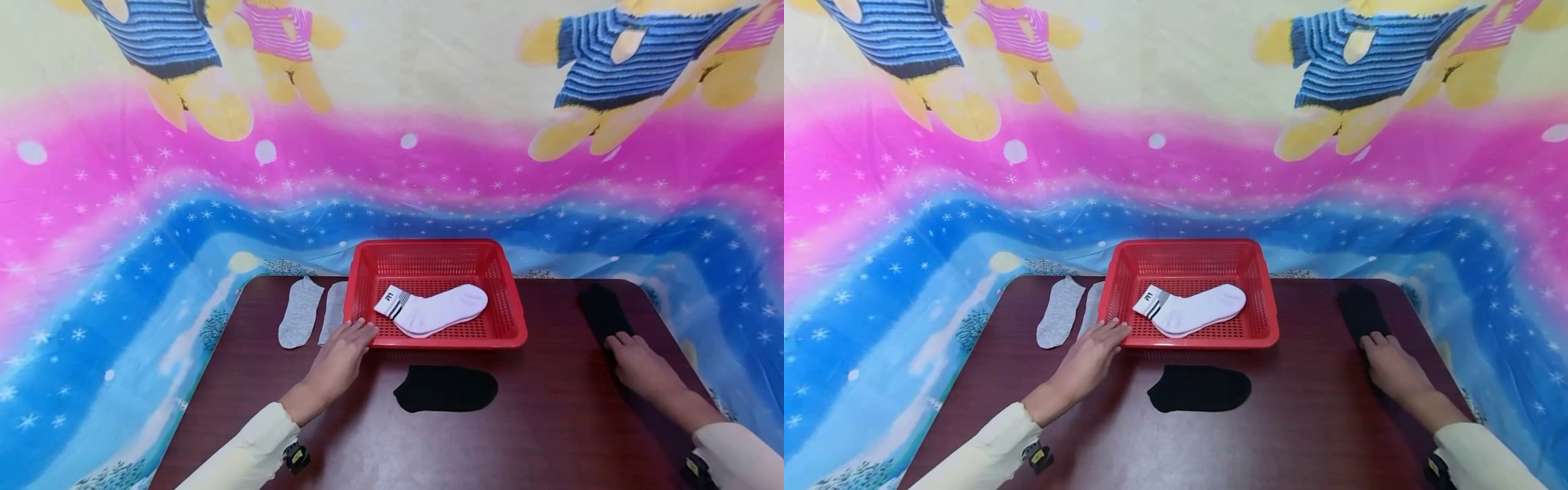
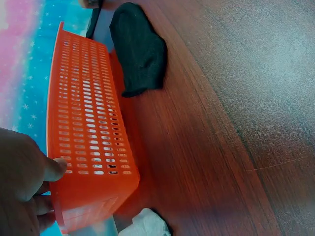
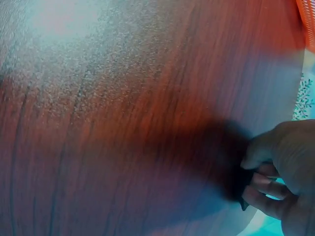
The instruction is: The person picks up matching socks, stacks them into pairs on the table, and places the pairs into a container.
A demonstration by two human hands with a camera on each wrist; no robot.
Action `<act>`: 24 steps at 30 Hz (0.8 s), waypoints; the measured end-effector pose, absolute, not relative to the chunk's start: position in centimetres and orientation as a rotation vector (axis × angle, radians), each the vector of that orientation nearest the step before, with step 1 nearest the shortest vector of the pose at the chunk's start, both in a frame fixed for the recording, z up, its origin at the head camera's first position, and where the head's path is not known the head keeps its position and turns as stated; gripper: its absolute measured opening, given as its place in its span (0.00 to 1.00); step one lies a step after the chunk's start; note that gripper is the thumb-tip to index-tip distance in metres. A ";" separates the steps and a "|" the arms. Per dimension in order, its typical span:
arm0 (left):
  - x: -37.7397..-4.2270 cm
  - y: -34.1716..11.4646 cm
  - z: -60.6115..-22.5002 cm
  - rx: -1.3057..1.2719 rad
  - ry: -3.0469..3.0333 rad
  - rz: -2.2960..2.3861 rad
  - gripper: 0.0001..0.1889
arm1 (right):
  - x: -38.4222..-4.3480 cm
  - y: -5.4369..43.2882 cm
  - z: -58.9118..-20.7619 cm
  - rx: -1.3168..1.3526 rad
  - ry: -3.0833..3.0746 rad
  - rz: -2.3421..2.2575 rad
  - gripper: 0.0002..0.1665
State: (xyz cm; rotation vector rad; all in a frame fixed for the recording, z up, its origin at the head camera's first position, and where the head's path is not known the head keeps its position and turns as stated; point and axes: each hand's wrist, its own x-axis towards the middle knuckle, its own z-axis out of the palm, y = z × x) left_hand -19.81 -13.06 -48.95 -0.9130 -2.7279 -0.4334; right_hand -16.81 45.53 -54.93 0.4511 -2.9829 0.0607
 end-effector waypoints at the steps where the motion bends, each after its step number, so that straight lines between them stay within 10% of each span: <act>1: -19.8 -13.1 -49.0 -0.916 -2.723 -0.434 0.21 | -16.8 45.6 -55.1 0.462 -2.972 0.043 0.20; 24: -20.1 -13.0 -48.4 -0.884 -2.796 -0.464 0.22 | -15.1 42.8 -53.9 0.322 -2.926 0.177 0.13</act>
